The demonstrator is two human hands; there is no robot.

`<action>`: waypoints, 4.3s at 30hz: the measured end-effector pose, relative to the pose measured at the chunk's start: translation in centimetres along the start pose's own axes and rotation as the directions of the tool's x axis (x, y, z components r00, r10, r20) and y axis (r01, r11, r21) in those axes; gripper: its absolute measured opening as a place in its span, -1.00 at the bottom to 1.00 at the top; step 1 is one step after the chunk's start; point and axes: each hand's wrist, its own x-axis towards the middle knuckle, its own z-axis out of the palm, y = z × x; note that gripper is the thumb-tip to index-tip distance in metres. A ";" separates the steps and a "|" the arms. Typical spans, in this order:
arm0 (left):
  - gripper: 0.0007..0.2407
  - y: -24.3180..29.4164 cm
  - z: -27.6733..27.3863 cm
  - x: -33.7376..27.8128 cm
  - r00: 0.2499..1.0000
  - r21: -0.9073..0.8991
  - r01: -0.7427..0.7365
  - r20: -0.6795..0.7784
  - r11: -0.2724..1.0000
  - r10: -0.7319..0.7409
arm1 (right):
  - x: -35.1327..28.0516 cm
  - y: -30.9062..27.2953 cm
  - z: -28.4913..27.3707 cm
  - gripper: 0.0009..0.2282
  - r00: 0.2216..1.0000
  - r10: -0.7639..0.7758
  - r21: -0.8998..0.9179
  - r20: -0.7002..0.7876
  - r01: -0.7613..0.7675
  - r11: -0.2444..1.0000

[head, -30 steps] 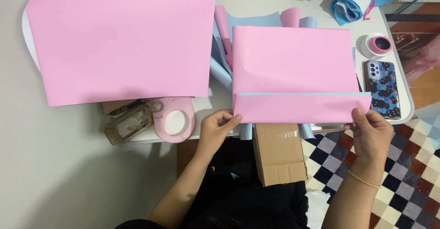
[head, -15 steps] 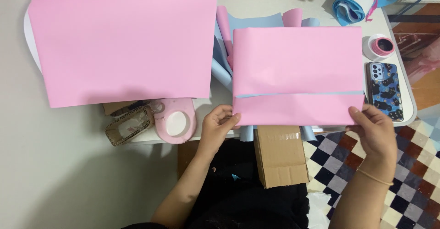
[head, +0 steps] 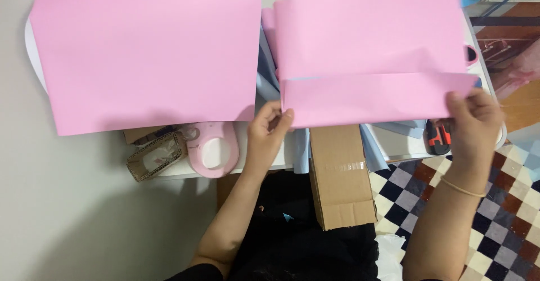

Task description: The person folds a sheet of pink paper and uses a utility knife to cut it into smaller pieces on a white table. They then fold another sheet of pink paper and wrap it around a cardboard base holding a bouquet of artificial flowers.

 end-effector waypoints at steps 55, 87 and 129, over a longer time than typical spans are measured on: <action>-0.73 -7.0 -1.3 0.0 0.969 -0.021 0.247 0.024 0.969 -0.246 | 0.2 3.5 3.2 -0.86 0.988 0.139 0.050 0.071 -0.143 0.988; -0.76 -6.0 1.9 -5.0 0.999 0.234 -0.031 -0.010 0.972 0.034 | -21.6 8.0 4.8 -0.30 0.735 0.512 -0.195 0.444 -0.479 0.856; -0.80 -7.7 4.3 -8.0 0.989 0.111 -0.073 -0.117 0.991 0.086 | -20.7 3.8 4.0 -0.23 0.361 0.753 -0.720 0.550 -0.252 0.647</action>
